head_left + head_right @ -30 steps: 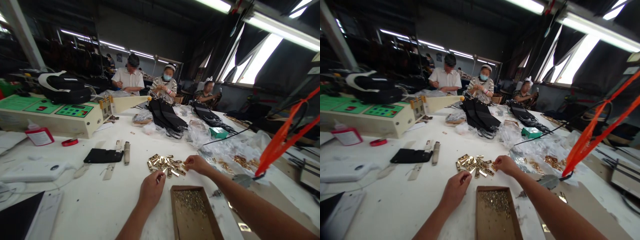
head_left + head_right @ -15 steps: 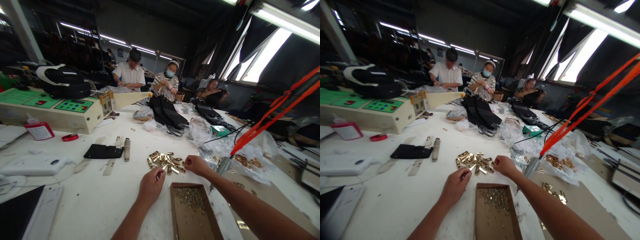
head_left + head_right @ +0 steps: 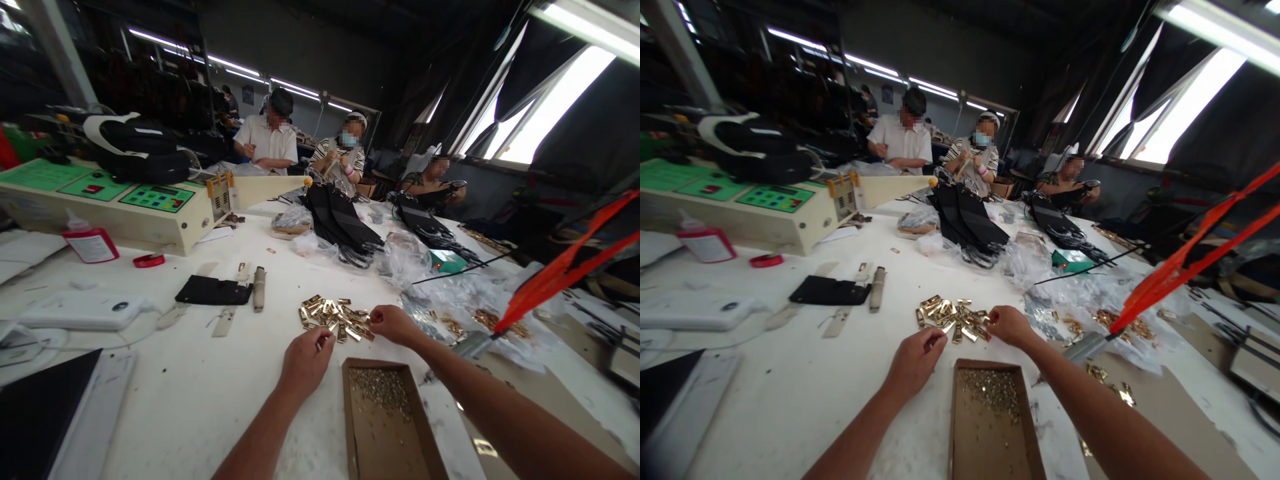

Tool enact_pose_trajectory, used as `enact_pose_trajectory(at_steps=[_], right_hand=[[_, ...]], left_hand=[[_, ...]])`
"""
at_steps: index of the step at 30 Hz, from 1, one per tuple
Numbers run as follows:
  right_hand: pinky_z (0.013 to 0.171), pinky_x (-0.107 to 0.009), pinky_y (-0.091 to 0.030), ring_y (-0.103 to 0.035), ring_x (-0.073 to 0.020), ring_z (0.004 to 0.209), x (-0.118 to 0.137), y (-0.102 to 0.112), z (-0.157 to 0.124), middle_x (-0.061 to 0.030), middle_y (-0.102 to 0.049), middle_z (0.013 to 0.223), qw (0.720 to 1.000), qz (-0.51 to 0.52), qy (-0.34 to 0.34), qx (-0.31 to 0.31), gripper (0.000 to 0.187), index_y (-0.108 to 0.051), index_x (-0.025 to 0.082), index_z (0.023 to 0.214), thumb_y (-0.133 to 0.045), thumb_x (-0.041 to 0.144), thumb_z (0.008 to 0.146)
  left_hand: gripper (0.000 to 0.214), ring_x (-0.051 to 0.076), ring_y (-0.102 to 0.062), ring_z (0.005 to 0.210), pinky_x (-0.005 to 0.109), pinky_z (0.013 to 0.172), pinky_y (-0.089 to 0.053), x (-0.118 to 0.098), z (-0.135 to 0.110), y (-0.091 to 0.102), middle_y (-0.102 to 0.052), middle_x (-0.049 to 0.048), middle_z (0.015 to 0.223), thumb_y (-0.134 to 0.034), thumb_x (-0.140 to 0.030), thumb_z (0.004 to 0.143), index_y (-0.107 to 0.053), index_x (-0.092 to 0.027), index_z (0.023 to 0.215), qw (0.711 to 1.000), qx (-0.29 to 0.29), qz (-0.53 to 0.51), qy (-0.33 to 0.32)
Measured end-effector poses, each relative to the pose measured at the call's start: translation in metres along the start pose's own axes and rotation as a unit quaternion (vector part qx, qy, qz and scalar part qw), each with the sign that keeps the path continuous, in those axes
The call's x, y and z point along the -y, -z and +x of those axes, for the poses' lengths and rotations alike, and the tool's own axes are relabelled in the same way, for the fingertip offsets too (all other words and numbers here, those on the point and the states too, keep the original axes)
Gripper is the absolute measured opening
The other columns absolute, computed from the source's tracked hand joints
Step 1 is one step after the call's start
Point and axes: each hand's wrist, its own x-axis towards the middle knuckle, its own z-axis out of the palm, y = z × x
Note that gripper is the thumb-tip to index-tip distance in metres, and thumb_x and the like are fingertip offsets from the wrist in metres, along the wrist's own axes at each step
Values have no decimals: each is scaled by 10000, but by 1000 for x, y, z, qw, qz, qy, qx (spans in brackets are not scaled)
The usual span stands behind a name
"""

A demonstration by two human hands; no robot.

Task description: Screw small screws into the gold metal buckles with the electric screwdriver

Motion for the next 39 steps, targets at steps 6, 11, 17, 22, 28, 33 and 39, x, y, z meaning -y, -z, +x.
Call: enact_pose_trajectory(at_steps=[6, 11, 17, 22, 28, 33, 39], right_hand=[[675, -234, -431, -666, -164, 788, 12, -5, -9, 8, -760, 861, 996, 23, 87, 22, 165, -778, 249, 897, -669, 253, 773], [712, -271, -408, -659, -207, 838, 21, -8, -7, -11, -760, 902, 994, -25, 104, 19, 175, -798, 281, 855, -674, 225, 745], [655, -268, -375, -662, -207, 787, 22, 0, -12, -20, -760, 823, 996, -40, 70, 29, 160, -801, 268, 826, -658, 230, 765], [595, -240, -386, -673, -183, 723, 13, 7, -12, 10, -754, 752, 997, -20, 35, 68, 155, -811, 271, 839, -674, 268, 766], [640, -291, -389, -687, -257, 828, 18, -2, -13, -59, -776, 906, 997, -73, 5, 35, 178, -812, 270, 886, -717, 324, 746], [648, -310, -386, -682, -272, 819, 24, -2, -17, -80, -768, 898, 995, -93, 5, 23, 151, -808, 269, 856, -722, 325, 745], [573, -262, -364, -670, -192, 711, 32, 10, -15, -22, -743, 734, 997, -52, 28, 52, 172, -799, 249, 818, -670, 363, 814]], left_hand=[[222, 187, -652, 760, 263, 664, -408, 0, 1, -1, -744, 27, 816, -584, -357, 919, -758, -223, 949, 1000, 1, 2, 3], [231, 197, -659, 755, 268, 663, -415, -1, 1, 0, -728, 24, 769, -589, -374, 911, -763, -229, 953, 1000, 1, 8, 9], [230, 183, -650, 745, 263, 659, -405, -1, 0, 0, -737, 24, 801, -565, -354, 930, -753, -223, 949, 1000, 5, 7, -1], [205, 171, -640, 743, 254, 670, -400, 2, 0, -2, -736, 15, 815, -572, -338, 931, -747, -232, 919, 1000, 5, 6, -8], [208, 170, -636, 729, 256, 661, -394, 2, -1, -2, -730, 9, 795, -567, -342, 936, -741, -232, 905, 1000, 5, 13, -11], [215, 171, -640, 734, 260, 659, -394, 2, -1, -1, -733, 11, 807, -557, -342, 942, -738, -230, 920, 1000, 5, 20, -13], [181, 171, -646, 747, 272, 684, -398, 3, -3, -4, -737, 9, 836, -580, -331, 932, -731, -234, 953, 999, 5, 38, -23]])
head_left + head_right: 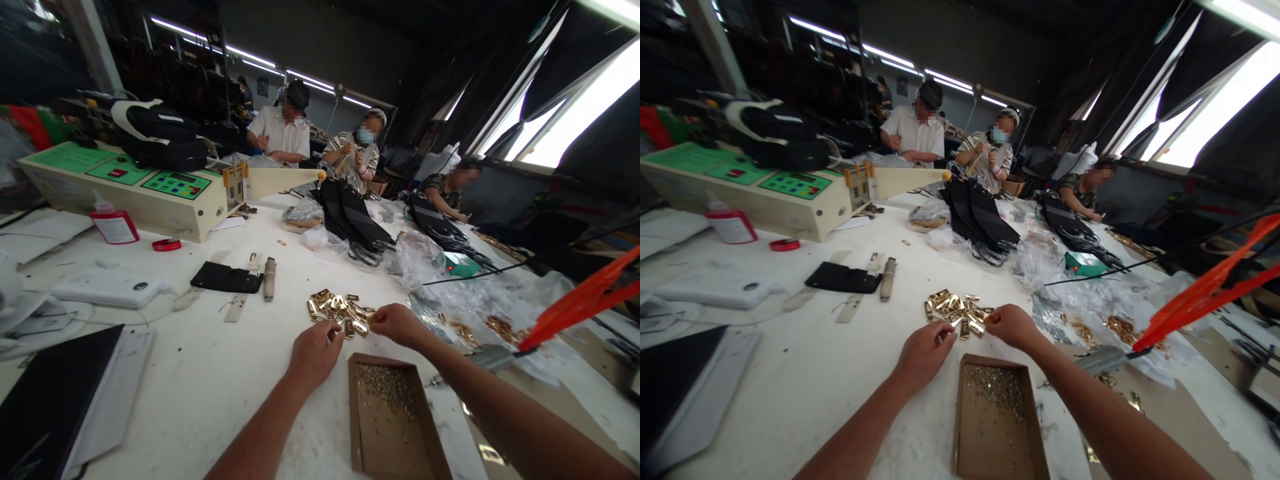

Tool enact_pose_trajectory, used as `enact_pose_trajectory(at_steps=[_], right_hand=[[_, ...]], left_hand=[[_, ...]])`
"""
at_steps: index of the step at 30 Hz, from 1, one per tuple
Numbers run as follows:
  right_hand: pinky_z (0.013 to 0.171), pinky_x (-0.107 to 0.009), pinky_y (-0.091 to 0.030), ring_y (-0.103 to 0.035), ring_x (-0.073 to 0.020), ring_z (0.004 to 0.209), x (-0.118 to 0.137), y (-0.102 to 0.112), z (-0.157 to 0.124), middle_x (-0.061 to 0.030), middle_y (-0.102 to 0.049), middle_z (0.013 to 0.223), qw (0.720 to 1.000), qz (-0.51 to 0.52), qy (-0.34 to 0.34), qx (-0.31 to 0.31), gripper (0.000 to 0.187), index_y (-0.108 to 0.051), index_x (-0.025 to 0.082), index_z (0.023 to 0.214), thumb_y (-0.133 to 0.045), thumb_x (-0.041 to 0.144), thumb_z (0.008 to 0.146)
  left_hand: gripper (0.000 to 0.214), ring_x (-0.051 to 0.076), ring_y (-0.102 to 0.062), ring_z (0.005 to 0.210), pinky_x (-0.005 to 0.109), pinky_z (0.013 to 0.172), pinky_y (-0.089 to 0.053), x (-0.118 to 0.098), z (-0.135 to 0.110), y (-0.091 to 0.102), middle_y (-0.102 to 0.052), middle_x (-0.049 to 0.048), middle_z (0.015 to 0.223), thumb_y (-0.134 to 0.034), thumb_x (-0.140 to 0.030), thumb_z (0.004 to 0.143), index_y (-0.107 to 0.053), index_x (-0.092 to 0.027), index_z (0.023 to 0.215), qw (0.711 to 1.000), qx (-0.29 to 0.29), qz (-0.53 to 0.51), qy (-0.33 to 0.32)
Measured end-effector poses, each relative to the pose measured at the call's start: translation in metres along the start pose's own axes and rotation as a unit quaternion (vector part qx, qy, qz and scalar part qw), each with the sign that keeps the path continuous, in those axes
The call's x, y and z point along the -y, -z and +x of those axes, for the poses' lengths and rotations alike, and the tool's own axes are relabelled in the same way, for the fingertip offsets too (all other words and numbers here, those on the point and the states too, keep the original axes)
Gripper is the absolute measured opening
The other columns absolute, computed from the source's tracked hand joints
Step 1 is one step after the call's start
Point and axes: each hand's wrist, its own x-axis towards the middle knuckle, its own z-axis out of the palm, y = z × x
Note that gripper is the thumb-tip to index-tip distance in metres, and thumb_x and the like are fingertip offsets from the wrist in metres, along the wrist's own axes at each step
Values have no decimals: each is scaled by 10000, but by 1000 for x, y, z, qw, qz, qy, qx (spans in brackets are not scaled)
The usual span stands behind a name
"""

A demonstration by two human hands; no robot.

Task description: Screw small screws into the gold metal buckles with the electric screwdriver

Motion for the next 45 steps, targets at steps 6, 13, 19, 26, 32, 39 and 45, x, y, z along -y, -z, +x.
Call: enact_pose_trajectory(at_steps=[6, 13, 19, 26, 32, 39, 45], right_hand=[[617, -282, -354, -674, -224, 792, 28, -9, 3, -54, -763, 841, 999, -33, 22, -18, 168, -786, 246, 834, -668, 362, 809], [675, -298, -402, -685, -264, 868, 28, -12, 7, -102, -761, 904, 998, -51, 24, -2, 176, -777, 203, 847, -665, 327, 789], [573, -217, -427, -687, -160, 695, 6, -4, 12, -21, -748, 740, 995, 34, 25, 89, 173, -790, 201, 838, -656, 308, 814], [567, -205, -439, -678, -154, 682, -8, 2, 12, -27, -743, 734, 995, 37, 17, 97, 236, -791, 189, 858, -654, 379, 845], [701, -322, -451, -697, -291, 850, -13, 6, 11, -107, -755, 837, 996, -77, -20, 37, 140, -787, 187, 794, -741, 289, 711], [733, -340, -488, -710, -329, 932, -32, 14, 11, -148, -756, 899, 996, -64, -63, 26, 173, -773, 170, 825, -752, 319, 740], [558, -212, -518, -717, -172, 671, -31, 7, 16, -90, -766, 795, 985, 106, -90, 97, 271, -743, 152, 847, -641, 400, 884]], left_hand=[[162, 176, -649, 758, 279, 694, -394, -1, -2, 0, -740, 9, 844, -593, -311, 925, -725, -235, 980, 1000, 7, 19, -7], [158, 175, -653, 744, 271, 671, -396, -2, -2, 2, -738, 2, 819, -592, -322, 928, -726, -244, 958, 1000, 17, 24, -5], [162, 181, -662, 760, 273, 678, -407, -3, -4, 3, -737, -1, 820, -600, -334, 917, -727, -246, 966, 999, 22, 28, -1], [176, 177, -663, 764, 271, 680, -413, -3, -4, 3, -738, -3, 826, -597, -331, 915, -730, -241, 986, 999, 21, 34, 3], [175, 179, -668, 770, 272, 693, -421, -5, -3, 4, -741, 0, 828, -600, -328, 913, -730, -237, 985, 999, 23, 39, 7], [169, 181, -673, 764, 276, 690, -414, -4, -2, 3, -745, -2, 823, -604, -327, 913, -731, -239, 983, 999, 28, 43, 9], [180, 180, -675, 769, 281, 698, -420, -3, -2, 2, -747, -6, 831, -602, -344, 917, -729, -247, 999, 999, 29, 43, 10]])
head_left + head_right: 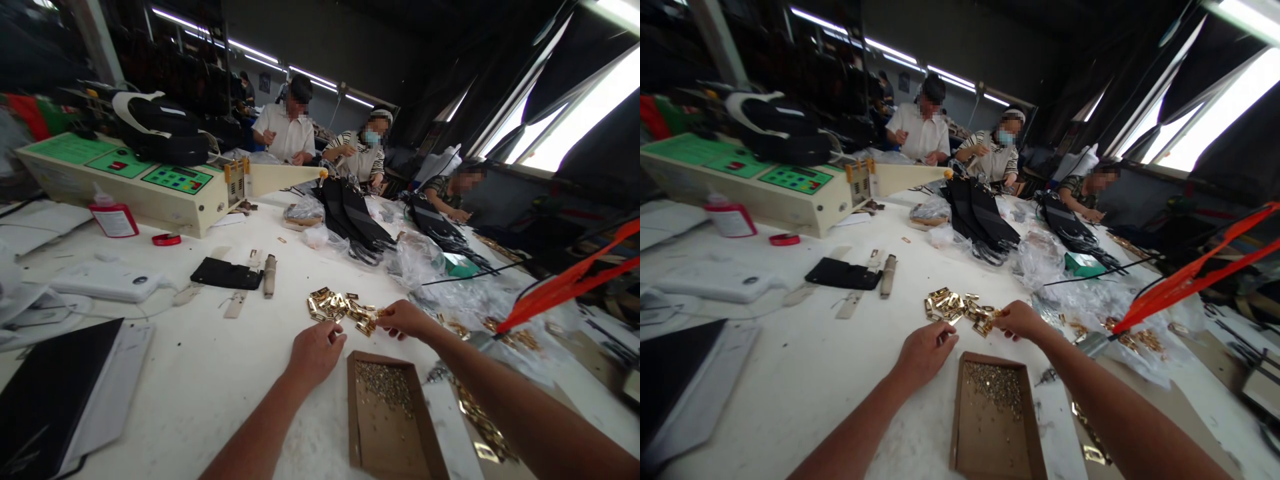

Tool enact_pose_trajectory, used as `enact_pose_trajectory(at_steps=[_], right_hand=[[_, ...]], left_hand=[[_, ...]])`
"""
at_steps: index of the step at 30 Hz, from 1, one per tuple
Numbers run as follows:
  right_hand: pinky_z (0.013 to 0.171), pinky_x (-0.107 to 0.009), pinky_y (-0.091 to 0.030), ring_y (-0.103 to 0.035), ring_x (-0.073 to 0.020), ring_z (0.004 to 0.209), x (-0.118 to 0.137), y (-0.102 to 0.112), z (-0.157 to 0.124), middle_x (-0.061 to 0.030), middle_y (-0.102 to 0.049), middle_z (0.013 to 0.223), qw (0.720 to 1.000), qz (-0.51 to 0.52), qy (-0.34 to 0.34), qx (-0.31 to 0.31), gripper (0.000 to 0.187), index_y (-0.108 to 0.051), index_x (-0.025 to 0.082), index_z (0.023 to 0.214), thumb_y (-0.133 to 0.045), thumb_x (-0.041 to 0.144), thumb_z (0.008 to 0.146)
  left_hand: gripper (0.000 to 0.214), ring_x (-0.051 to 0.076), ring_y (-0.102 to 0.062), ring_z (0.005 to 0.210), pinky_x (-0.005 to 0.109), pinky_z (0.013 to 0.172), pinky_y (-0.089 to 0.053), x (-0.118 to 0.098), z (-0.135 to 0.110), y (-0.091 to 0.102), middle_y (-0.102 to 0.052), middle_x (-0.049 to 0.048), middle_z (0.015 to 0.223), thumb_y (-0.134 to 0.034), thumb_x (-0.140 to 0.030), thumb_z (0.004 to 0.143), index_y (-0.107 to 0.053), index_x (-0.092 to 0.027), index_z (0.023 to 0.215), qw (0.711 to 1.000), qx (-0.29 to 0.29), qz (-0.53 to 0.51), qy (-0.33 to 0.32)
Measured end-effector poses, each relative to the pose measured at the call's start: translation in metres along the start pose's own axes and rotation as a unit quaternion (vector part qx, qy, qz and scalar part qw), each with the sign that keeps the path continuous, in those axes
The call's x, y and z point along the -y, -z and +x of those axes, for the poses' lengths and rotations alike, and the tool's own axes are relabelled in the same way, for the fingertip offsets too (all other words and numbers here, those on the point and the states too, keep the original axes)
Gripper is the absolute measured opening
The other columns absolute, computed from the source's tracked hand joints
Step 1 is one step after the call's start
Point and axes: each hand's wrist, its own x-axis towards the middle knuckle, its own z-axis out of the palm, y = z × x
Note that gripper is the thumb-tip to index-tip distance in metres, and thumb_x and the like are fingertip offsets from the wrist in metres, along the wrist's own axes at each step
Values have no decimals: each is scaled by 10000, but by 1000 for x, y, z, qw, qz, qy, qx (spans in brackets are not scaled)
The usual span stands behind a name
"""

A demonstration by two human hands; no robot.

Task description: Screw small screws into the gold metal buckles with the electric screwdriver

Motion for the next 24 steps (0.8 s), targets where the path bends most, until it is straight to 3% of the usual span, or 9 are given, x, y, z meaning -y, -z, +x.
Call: enact_pose_trajectory(at_steps=[4, 10, 20, 24], right_hand=[[469, -201, -518, -690, -156, 570, 8, -8, 6, -113, -771, 795, 998, 60, -21, 20, 286, -713, 123, 771, -664, 393, 851], [395, -246, -526, -660, -187, 451, 20, -9, 10, -149, -746, 679, 994, 69, -61, 62, 349, -656, 111, 597, -696, 386, 806], [428, -277, -567, -672, -204, 464, 30, -12, 17, -152, -725, 641, 990, 74, -77, 93, 444, -673, 94, 689, -712, 512, 833], [459, -267, -566, -674, -195, 488, 30, -17, 16, -126, -715, 624, 994, 40, -64, 81, 352, -668, 102, 649, -758, 414, 787]], left_hand=[[187, 184, -681, 781, 286, 705, -423, 0, 0, 0, -754, -4, 846, -602, -353, 916, -732, -251, 1003, 1000, 2, 2, 3], [196, 192, -685, 800, 289, 716, -427, -2, -1, 0, -761, 2, 864, -596, -353, 915, -735, -252, 1011, 1000, 5, 5, 6], [197, 198, -668, 811, 293, 742, -426, -6, -3, 4, -753, 5, 865, -591, -348, 918, -744, -252, 997, 1000, 7, -22, 12], [191, 209, -643, 817, 319, 804, -429, -6, -4, 5, -728, 13, 839, -608, -343, 896, -747, -248, 987, 997, 13, -72, 25]])
